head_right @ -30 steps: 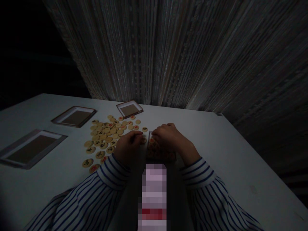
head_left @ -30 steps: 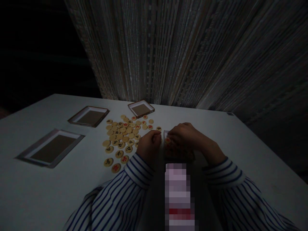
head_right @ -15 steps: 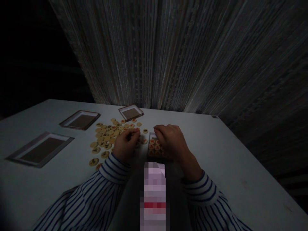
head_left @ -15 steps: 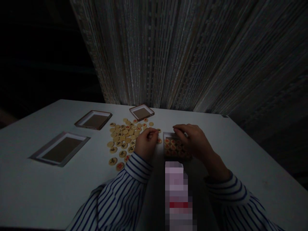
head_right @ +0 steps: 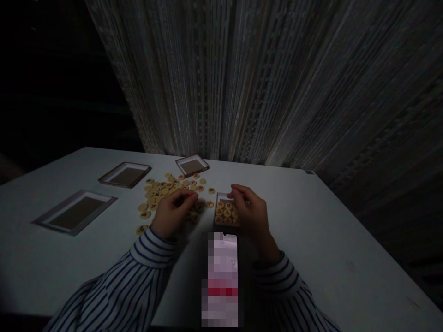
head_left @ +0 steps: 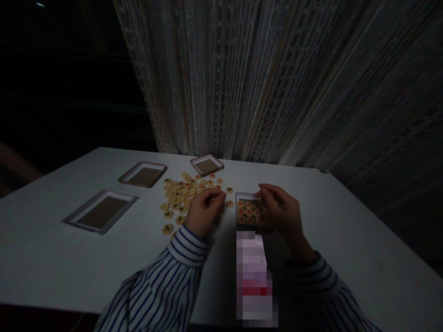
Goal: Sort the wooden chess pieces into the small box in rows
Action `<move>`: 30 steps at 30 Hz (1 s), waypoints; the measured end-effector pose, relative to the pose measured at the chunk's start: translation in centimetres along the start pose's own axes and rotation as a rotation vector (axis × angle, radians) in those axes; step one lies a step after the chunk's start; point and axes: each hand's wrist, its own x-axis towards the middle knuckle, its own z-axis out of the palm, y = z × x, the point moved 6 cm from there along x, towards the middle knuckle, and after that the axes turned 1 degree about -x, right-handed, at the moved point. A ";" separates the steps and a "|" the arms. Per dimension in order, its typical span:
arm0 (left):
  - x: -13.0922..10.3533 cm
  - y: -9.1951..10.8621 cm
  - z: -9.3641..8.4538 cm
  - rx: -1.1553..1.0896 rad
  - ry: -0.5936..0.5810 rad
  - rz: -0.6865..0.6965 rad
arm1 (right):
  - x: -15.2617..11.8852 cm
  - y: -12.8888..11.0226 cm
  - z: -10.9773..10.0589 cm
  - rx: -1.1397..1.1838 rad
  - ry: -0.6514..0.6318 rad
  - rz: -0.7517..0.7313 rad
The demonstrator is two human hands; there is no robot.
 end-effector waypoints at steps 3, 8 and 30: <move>-0.4 0.8 -1.3 0.018 0.015 0.032 | 0.2 0.2 -1.1 0.100 0.116 0.016; -0.9 2.2 -3.7 0.054 0.065 0.085 | 0.2 -0.2 -2.0 0.180 0.207 0.010; -4.0 -0.9 -12.2 0.493 0.090 0.314 | -1.5 -1.7 3.2 -0.212 -0.340 -0.332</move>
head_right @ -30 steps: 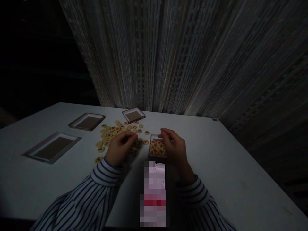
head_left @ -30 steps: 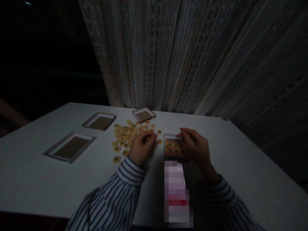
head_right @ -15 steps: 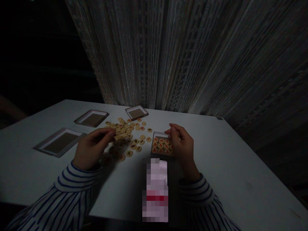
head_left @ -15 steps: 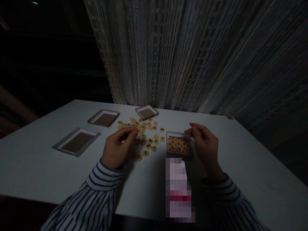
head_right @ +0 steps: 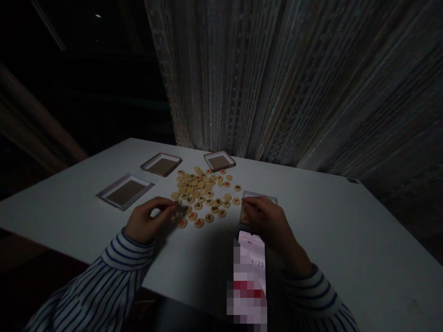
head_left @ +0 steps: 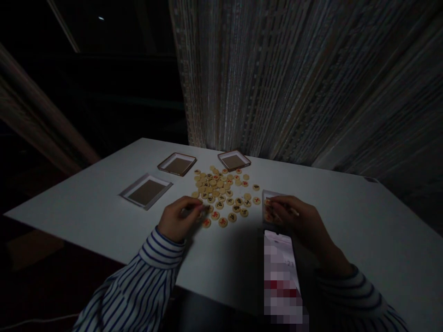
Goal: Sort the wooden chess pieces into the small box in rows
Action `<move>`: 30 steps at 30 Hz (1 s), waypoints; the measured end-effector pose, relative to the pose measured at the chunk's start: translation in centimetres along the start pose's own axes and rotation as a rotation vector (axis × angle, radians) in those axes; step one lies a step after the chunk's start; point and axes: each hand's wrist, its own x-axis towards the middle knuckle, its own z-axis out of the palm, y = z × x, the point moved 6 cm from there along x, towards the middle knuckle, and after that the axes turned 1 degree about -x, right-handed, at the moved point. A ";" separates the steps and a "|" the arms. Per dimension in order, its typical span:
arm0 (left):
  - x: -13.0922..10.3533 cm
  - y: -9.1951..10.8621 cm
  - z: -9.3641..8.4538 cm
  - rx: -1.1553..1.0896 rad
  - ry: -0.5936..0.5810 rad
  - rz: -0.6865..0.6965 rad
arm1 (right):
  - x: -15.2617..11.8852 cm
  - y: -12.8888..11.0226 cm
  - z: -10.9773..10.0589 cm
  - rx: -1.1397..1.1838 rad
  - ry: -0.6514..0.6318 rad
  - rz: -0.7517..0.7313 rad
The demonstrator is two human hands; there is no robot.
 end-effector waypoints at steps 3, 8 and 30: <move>-0.6 -0.1 0.6 0.021 -0.105 0.171 | 0.3 -0.9 0.7 -0.050 -0.054 -0.083; -1.8 -1.4 1.8 0.112 -0.206 0.271 | 0.9 -2.7 1.9 -0.175 -0.152 -0.165; -2.7 -2.1 3.1 0.285 -0.232 0.334 | -0.8 -5.7 5.4 -0.104 -0.262 -0.374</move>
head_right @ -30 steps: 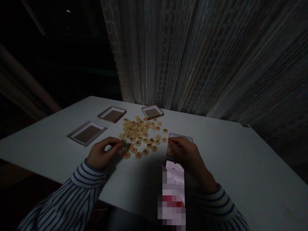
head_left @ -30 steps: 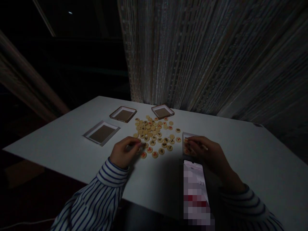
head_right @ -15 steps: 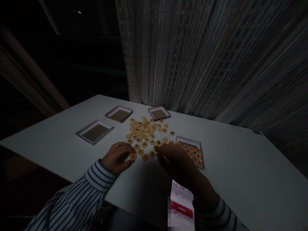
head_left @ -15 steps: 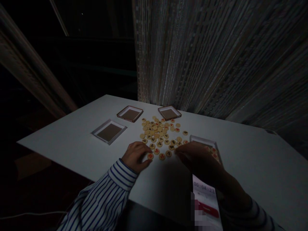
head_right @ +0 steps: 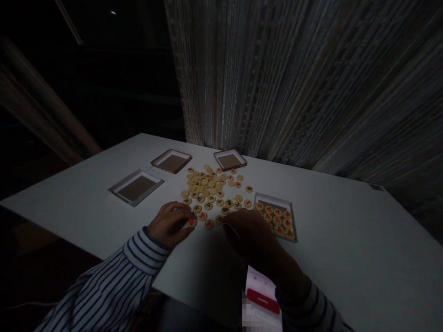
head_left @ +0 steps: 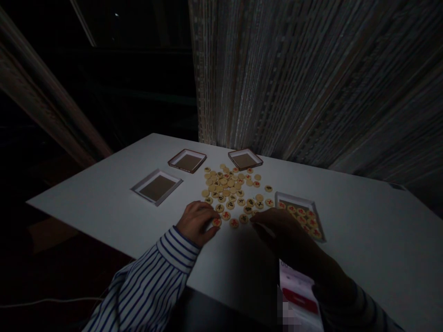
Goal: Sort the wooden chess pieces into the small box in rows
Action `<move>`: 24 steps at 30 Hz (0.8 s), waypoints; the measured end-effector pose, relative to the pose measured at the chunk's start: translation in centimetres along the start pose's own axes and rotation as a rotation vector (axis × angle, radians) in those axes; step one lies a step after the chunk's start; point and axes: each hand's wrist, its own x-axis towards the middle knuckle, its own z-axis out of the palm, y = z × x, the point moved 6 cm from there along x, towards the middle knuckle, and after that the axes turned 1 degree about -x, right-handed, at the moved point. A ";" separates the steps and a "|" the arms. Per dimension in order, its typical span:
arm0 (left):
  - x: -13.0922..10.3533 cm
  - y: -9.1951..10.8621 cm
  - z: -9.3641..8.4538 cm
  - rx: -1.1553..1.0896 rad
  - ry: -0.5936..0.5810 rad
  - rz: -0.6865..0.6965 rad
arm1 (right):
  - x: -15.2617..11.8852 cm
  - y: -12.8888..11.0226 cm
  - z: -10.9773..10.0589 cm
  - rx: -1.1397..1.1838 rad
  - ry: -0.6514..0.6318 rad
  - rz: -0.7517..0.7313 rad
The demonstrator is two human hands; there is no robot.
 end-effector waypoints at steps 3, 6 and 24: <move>0.2 0.3 -0.3 -0.005 0.011 0.019 | 0.0 0.0 0.0 -0.011 0.005 0.003; 0.4 0.7 -0.7 -0.009 -0.007 0.018 | -0.1 0.1 -0.1 -0.012 0.014 0.003; 1.2 1.7 -2.2 -0.040 0.076 0.033 | 0.1 0.3 -0.3 -0.037 -0.018 0.034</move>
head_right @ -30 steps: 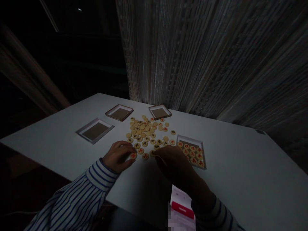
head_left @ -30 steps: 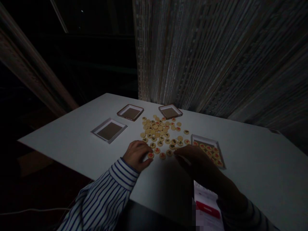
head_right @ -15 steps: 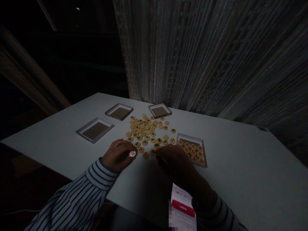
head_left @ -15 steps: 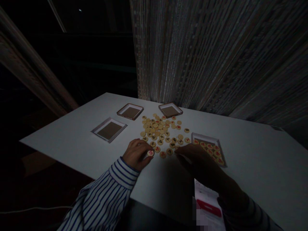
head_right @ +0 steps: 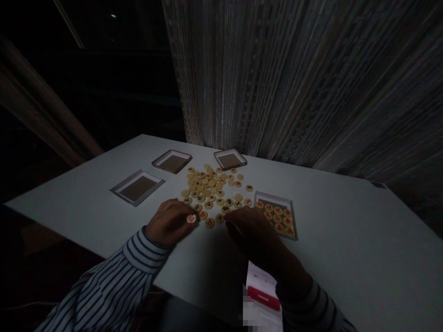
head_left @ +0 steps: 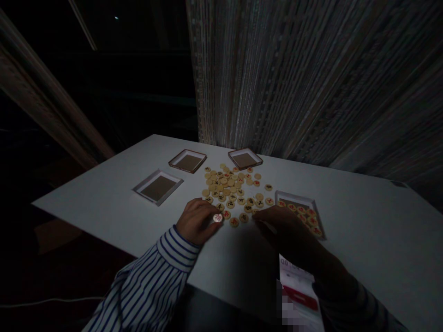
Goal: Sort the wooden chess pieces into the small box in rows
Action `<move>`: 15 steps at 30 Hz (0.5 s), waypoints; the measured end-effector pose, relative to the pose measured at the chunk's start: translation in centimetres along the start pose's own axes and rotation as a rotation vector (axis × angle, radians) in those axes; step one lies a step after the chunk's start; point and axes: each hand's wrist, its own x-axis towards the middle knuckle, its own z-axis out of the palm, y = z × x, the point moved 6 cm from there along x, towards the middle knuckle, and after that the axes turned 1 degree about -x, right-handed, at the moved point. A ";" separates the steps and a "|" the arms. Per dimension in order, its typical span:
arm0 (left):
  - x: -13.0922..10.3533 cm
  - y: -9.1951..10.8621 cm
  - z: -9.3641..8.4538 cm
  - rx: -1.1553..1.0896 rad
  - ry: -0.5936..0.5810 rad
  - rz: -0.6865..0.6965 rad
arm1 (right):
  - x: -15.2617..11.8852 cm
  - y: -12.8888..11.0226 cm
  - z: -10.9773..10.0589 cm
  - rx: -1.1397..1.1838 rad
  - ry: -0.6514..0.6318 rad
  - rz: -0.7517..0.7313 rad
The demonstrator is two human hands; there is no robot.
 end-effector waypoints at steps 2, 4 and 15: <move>0.1 0.2 -0.3 -0.003 0.039 0.031 | 0.0 0.0 -0.1 0.000 0.006 0.007; 0.2 0.4 -0.6 -0.009 0.069 0.052 | 0.0 0.0 -0.2 0.007 0.016 0.013; 2.4 3.5 -1.3 -0.091 0.071 0.118 | -0.3 0.1 -0.8 0.040 0.047 0.026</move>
